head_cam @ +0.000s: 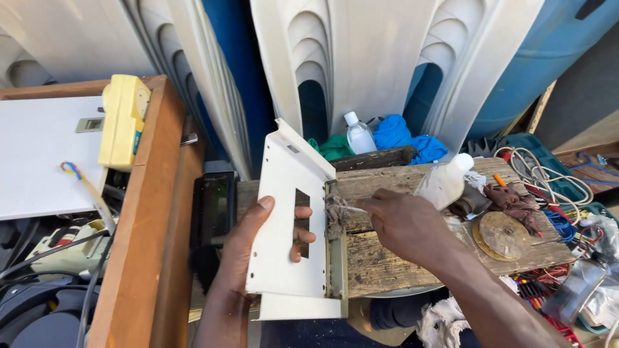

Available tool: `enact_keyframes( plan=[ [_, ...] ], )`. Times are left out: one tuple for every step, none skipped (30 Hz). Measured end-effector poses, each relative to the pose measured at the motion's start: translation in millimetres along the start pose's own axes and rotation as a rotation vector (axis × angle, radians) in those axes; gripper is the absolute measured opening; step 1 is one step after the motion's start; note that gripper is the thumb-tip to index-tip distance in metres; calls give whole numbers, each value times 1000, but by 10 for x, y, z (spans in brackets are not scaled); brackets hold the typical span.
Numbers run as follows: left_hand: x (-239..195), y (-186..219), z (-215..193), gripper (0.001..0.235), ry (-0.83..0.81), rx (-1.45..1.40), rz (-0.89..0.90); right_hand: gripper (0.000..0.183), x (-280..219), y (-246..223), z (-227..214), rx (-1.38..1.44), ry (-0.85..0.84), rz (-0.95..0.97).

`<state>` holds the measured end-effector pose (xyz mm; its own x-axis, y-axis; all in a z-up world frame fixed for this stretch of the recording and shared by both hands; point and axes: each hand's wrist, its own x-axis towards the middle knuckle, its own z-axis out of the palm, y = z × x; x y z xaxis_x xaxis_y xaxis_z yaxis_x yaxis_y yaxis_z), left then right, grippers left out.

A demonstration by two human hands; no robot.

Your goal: Cleaning a white metal frame using liquid cleaner, a cloth, and a screwdriver for scraping.

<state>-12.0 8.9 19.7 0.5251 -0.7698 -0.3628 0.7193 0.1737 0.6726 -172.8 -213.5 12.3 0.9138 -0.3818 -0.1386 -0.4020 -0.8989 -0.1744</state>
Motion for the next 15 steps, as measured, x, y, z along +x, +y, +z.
enact_keyframes(
  plan=[
    [0,-3,-20,65,1,-5,-1,49,82,-66,16,-3,-4,-1],
    [6,-8,-36,66,-13,13,4,50,166,-125,33,-109,-88,35],
    [38,-8,-38,67,-35,33,12,54,259,-166,37,-219,-164,76],
    [21,19,20,67,-41,30,14,54,314,-166,54,-224,-161,79],
    [-11,34,70,63,8,34,15,50,352,-172,89,-243,-137,88],
    [-42,51,117,59,56,39,15,47,392,-179,125,-262,-114,96],
    [-5,38,85,59,59,37,17,47,444,-240,81,-263,-114,92],
    [30,24,54,60,23,32,10,41,493,-302,37,-282,-137,128],
    [49,-2,21,60,-11,26,-2,34,520,-367,5,-298,-164,165],
    [19,-1,43,60,-5,24,-4,34,599,-335,113,-297,-170,162],
    [16,14,80,58,32,52,-18,33,696,-286,198,-325,-87,144],
    [14,29,119,58,69,81,-32,31,794,-236,282,-352,-5,126],
    [32,17,94,58,70,79,-32,31,794,-220,342,-353,-7,125],
    [50,3,66,54,61,69,-32,27,793,-206,405,-381,52,65],
    [62,-7,32,52,55,60,-31,24,799,-200,472,-407,111,1]
  ],
)
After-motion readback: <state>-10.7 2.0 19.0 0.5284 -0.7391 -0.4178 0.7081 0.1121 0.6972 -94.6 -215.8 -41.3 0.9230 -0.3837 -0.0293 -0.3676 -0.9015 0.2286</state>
